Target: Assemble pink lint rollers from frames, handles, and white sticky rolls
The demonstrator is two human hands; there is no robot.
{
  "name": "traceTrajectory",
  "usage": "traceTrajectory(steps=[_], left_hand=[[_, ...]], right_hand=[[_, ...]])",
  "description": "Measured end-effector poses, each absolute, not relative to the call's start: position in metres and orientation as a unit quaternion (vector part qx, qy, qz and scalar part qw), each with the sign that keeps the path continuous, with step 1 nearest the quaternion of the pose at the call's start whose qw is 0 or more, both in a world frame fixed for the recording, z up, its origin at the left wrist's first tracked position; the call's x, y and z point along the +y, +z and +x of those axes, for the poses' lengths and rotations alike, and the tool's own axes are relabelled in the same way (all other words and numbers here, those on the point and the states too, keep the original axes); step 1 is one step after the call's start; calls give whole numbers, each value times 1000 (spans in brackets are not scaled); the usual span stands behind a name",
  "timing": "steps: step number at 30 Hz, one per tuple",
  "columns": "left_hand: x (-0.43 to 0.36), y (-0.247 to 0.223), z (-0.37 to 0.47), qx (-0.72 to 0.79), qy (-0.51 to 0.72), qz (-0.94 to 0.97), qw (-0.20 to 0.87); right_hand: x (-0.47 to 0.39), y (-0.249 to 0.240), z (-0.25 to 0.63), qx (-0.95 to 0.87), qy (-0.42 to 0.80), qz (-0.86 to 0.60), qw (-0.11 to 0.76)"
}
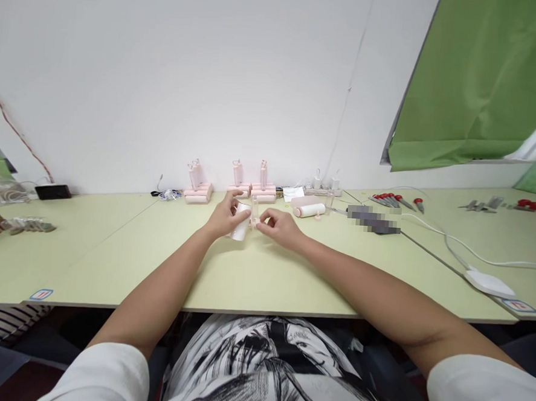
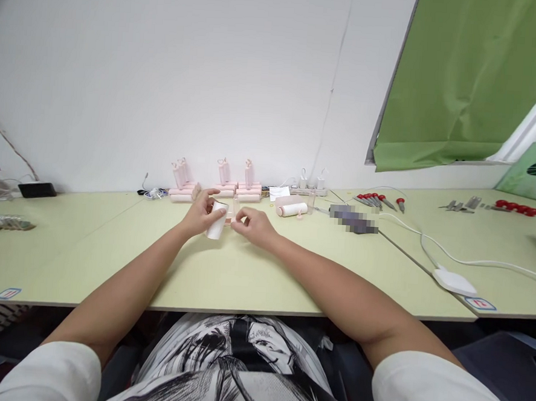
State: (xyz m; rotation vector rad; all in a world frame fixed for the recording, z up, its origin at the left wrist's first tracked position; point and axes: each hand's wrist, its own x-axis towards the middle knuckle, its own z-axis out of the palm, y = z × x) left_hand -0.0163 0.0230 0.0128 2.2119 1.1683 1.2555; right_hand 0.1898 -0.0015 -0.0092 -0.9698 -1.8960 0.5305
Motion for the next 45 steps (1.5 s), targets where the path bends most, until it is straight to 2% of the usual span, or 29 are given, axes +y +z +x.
traceTrajectory(steps=[3,5,13,17,29,40,45], left_hand=[[18,12,-11,401,397,807,173],[14,12,-7,390,372,823,178],[6,13,0,380,310,860,142],[5,12,2,376,308,860,151],[4,12,2,377,317,858,148],[11,10,-1,379,383,819,197],[12,10,-2,379,387,817,199]], right_hand=[[7,-3,198,-714,226,-384,540],[10,-2,201,-703,235,-368,561],[4,-2,198,-738,237,-352,525],[2,-1,198,-759,232,-355,493],[3,-2,199,-763,247,-368,471],[3,-5,199,-759,249,-343,495],[4,-8,199,-741,217,-335,539]])
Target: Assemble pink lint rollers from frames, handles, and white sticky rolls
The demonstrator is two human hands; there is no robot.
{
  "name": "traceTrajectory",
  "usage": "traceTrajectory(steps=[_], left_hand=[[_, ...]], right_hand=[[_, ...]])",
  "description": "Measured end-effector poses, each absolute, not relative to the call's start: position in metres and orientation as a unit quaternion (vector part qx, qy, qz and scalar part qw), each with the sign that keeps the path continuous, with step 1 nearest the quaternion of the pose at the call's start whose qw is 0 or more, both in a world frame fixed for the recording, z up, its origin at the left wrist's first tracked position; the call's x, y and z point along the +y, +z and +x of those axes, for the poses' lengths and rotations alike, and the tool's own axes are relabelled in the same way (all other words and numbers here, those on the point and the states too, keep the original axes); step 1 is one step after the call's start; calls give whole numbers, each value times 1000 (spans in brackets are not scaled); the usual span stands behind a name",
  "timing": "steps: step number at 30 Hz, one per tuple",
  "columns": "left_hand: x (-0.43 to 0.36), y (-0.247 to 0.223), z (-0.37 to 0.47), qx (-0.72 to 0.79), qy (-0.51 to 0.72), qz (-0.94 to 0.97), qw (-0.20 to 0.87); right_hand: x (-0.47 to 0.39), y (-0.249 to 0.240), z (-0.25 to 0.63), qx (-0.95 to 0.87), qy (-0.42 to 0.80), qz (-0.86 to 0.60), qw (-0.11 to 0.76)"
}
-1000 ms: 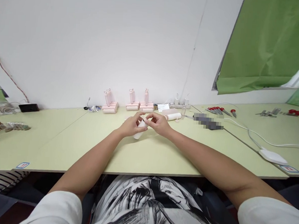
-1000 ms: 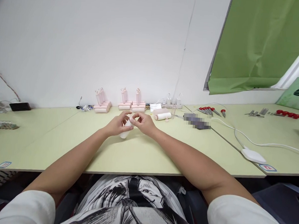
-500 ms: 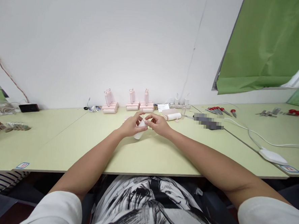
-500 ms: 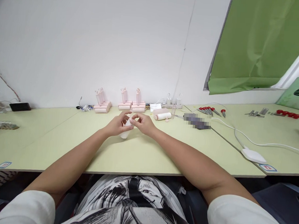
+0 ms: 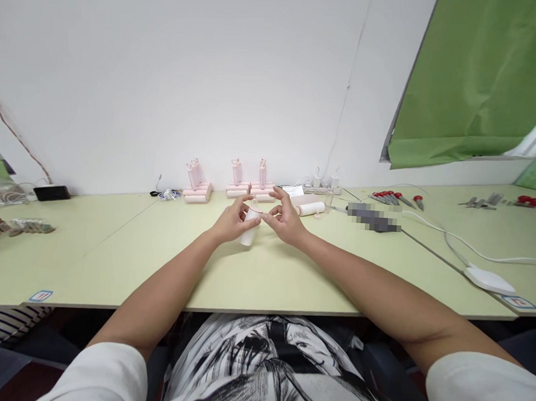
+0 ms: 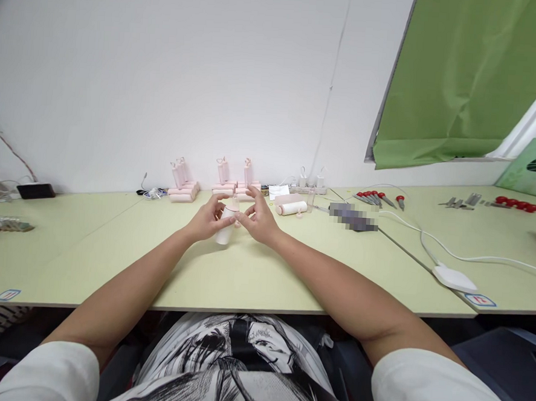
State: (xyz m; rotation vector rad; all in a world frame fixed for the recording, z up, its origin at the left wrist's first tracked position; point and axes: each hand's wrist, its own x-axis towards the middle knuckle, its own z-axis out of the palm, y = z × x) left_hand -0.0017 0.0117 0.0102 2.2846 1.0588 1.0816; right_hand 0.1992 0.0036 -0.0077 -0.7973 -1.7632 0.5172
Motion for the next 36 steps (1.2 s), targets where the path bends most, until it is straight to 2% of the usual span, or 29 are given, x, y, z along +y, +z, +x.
traceTrajectory(steps=[6,11,13,16,19,22,30,33,36], left_hand=[[13,10,-2,378,390,815,201],[17,6,-4,365,378,827,199],[18,5,-3,348,381,830,213],[19,5,1,313,442,798,267],[19,7,4,288,491,746,346],[19,9,4,287,476,737,384],[20,11,-4,340,382,776,370],[15,20,-9,430,364,760,324],[9,26,-14,509,261,782,247]], right_hand=[[-3,-4,196,-731,156,-345,567],[-2,-3,197,-834,213,-306,407],[-1,-4,197,-834,206,-290,422],[0,-7,196,-810,206,-291,465],[-2,-11,193,-805,251,-298,447],[-2,-13,191,-802,282,-312,424],[0,-16,191,-801,236,-339,433],[0,-15,192,-797,223,-350,438],[1,-16,193,-794,225,-356,438]])
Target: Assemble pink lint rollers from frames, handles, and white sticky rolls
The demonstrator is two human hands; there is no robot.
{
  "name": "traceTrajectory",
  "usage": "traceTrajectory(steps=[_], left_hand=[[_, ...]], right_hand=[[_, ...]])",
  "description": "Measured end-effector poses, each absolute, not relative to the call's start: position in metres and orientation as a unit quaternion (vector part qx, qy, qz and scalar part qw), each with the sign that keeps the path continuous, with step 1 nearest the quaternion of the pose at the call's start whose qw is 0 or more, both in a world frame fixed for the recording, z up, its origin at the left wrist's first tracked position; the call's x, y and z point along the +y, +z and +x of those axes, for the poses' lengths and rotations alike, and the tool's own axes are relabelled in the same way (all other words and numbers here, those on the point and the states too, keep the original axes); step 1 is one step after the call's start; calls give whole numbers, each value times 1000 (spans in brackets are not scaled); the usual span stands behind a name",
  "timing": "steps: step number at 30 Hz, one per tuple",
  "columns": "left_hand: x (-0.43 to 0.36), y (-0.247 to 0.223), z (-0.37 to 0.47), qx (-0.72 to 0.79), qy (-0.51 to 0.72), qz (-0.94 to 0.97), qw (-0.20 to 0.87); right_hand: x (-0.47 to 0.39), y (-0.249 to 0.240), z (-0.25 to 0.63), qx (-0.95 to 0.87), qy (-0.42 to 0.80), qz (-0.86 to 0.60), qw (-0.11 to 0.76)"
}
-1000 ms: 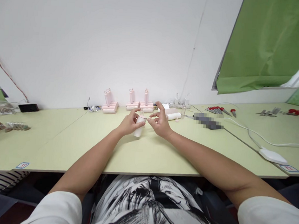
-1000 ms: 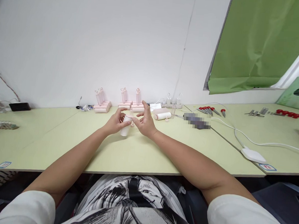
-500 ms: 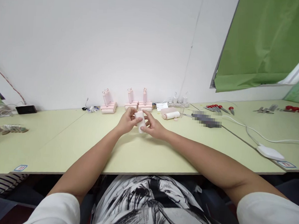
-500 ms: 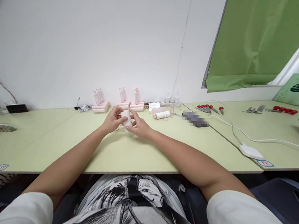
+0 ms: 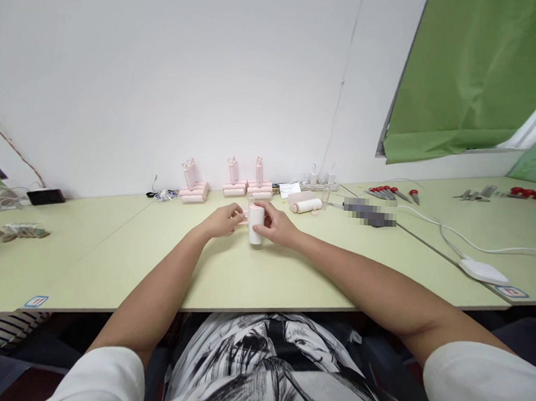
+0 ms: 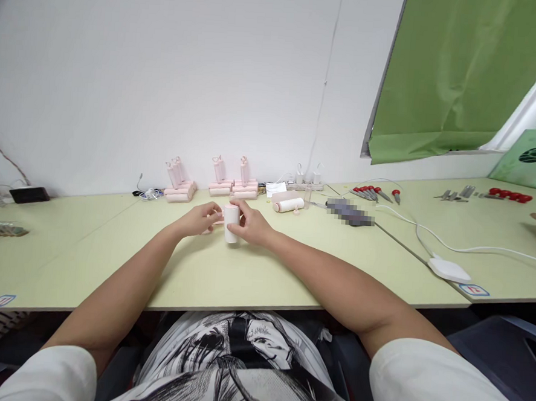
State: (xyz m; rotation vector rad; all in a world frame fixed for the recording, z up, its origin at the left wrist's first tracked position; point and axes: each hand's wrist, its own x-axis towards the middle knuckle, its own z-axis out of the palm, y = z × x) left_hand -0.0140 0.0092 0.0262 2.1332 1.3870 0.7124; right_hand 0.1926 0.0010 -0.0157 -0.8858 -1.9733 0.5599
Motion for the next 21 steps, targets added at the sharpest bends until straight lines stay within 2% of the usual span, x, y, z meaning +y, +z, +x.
traceTrajectory(steps=[3,7,13,16,21], left_hand=[[7,27,-15,558,154,800,160],[7,27,-12,608,80,784,95],[4,31,-11,620,-38,775,116],[2,31,-10,604,-45,786,121],[1,25,-5,553,15,831,61]], right_hand=[[3,-17,194,-793,229,-366,431],[5,-17,196,-792,221,-374,429],[2,-15,195,-790,216,-379,432],[3,-11,197,-772,194,-397,456],[12,-11,203,-728,191,-416,510]])
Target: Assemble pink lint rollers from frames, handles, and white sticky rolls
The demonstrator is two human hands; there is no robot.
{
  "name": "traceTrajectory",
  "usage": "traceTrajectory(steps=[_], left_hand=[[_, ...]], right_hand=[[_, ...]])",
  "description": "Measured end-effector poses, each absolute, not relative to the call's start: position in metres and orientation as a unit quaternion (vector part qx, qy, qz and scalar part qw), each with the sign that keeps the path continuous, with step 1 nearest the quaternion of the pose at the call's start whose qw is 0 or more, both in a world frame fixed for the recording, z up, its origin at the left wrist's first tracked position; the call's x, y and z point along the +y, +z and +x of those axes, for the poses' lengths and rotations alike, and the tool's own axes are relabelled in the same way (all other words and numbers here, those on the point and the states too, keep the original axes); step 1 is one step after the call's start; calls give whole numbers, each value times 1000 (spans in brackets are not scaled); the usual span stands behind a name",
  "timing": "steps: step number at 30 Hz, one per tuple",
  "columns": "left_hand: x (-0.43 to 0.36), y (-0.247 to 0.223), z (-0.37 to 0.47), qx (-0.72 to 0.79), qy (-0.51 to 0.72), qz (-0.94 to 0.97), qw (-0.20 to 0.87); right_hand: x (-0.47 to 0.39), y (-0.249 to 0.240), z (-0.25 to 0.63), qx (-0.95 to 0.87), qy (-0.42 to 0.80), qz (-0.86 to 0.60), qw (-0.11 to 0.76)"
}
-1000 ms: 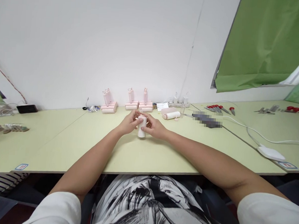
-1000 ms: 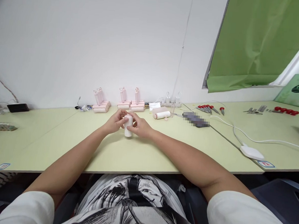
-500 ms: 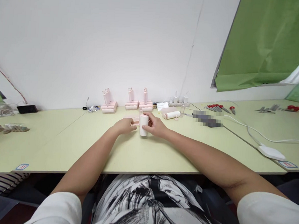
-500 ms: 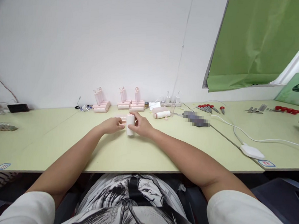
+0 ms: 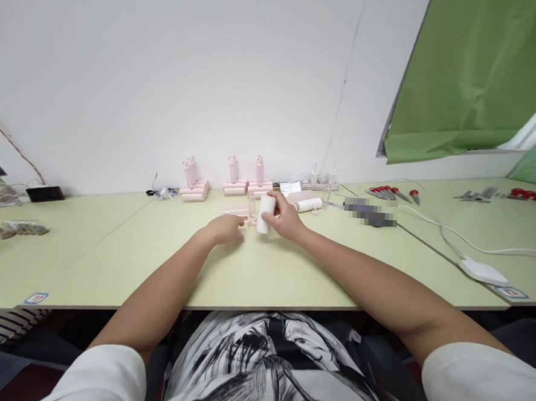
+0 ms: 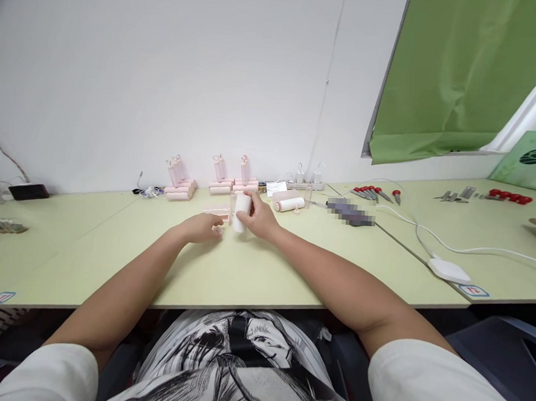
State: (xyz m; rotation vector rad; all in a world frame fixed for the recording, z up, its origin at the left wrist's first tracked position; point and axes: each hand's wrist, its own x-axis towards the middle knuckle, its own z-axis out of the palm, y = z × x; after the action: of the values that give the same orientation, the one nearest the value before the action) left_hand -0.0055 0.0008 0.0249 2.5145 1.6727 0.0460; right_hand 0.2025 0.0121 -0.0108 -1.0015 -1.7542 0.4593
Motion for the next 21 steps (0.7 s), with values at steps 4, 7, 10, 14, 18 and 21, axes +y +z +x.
traceTrajectory(steps=[4,7,10,14,18,21], left_hand=[[6,16,-4,544,44,835,67],[9,12,-4,535,73,838,73],[11,11,-5,534,108,833,95],[12,10,-6,527,132,833,109],[14,10,-6,507,195,822,171],[15,10,-4,496,273,783,257]], right_hand=[[20,-15,203,-707,226,-406,533],[20,-16,202,-698,235,-411,537],[17,-13,202,-688,223,-427,543],[18,-12,203,-665,238,-433,560],[22,-13,204,-643,299,-418,567],[24,-13,204,-630,319,-395,587]])
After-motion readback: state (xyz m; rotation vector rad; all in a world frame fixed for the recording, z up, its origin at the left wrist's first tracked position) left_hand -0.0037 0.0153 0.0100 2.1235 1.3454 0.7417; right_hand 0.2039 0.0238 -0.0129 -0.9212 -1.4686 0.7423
